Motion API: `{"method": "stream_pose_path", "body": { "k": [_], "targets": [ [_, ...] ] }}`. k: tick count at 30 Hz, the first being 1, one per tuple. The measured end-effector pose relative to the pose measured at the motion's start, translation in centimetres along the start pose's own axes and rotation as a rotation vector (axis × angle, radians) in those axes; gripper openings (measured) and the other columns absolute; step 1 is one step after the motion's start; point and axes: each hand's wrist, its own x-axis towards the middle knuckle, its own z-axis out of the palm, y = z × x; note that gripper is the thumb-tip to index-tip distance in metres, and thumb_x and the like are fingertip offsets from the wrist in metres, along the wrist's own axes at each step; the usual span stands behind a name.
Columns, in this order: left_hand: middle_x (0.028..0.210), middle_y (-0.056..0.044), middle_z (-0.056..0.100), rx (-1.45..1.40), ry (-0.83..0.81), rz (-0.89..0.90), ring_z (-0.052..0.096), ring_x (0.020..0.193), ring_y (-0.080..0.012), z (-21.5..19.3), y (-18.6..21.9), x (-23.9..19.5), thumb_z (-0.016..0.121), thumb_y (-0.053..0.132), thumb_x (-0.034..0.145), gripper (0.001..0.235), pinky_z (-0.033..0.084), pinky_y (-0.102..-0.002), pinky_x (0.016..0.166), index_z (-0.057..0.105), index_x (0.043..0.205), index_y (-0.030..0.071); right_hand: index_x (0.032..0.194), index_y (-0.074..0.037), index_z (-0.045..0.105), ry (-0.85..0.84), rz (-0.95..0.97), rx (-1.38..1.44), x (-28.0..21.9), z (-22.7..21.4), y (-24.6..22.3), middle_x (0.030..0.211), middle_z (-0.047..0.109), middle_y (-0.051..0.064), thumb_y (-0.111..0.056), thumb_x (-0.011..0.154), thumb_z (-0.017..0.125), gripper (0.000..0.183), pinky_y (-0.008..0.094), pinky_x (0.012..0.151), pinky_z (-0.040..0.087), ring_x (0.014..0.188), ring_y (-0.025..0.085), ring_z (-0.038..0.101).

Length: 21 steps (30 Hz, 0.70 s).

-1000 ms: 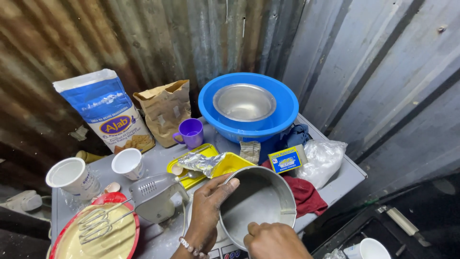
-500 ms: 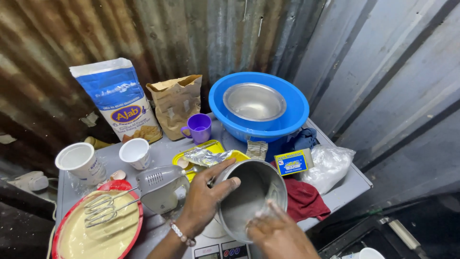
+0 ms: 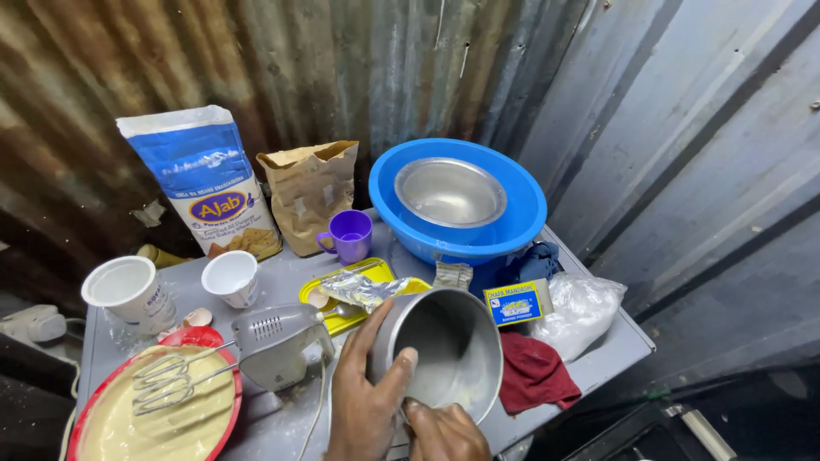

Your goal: The person greases a circular baking tin with margarine, coats it with flour by shaking, and then pours cake batter from a red mixing bowl into the prepared tin using a spoon to assist.

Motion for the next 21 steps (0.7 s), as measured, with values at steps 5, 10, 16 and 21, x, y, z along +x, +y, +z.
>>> {"method": "stream_pose_path", "body": {
  "k": [5, 10, 16, 21],
  "targets": [
    [0.153, 0.003, 0.083, 0.104, -0.17, -0.096, 0.077, 0.14, -0.0135, -2.1, 3.5, 2.7, 0.083, 0.035, 0.081, 0.067, 0.058, -0.032, 0.117, 0.083, 0.147, 0.026, 0.126, -0.013, 0.082, -0.471, -0.26, 0.088, -5.6, -0.3, 10.1, 0.125, 0.086, 0.007, -0.007, 0.081, 0.073, 0.047, 0.052, 0.114, 0.047, 0.116, 0.022, 0.081],
    [0.147, 0.004, 0.089, 0.067, -0.269, -0.133, 0.081, 0.132, -0.0064, -2.0, 3.4, 3.7, 0.087, 0.031, 0.079, 0.06, 0.06, -0.026, 0.114, 0.089, 0.138, 0.023, 0.134, -0.003, 0.081, -0.819, -0.321, -0.15, -4.5, -1.3, 9.5, 0.142, 0.076, 0.026, -0.017, 0.102, 0.078, 0.035, 0.066, 0.126, 0.037, 0.139, 0.043, 0.067],
    [0.133, 0.008, 0.094, 0.23, -0.302, -0.195, 0.085, 0.128, -0.0043, -2.1, 4.6, 4.3, 0.094, 0.041, 0.071, 0.052, 0.059, -0.025, 0.114, 0.096, 0.121, 0.026, 0.157, -0.028, 0.07, -0.305, -0.463, -0.246, -16.8, 4.1, 15.4, 0.161, 0.068, -0.002, -0.043, 0.124, 0.054, 0.04, 0.055, 0.128, 0.041, 0.151, 0.02, 0.059],
    [0.153, 0.006, 0.082, 0.179, -0.321, -0.14, 0.073, 0.145, -0.0097, -2.2, 4.6, 3.7, 0.086, 0.059, 0.076, 0.07, 0.05, -0.031, 0.123, 0.086, 0.138, 0.025, 0.101, -0.017, 0.077, -0.261, -0.421, -0.137, -2.7, -2.7, 8.1, 0.109, 0.082, -0.001, -0.015, 0.109, 0.068, 0.012, 0.041, 0.098, 0.05, 0.097, 0.019, 0.072]
  ]
}}
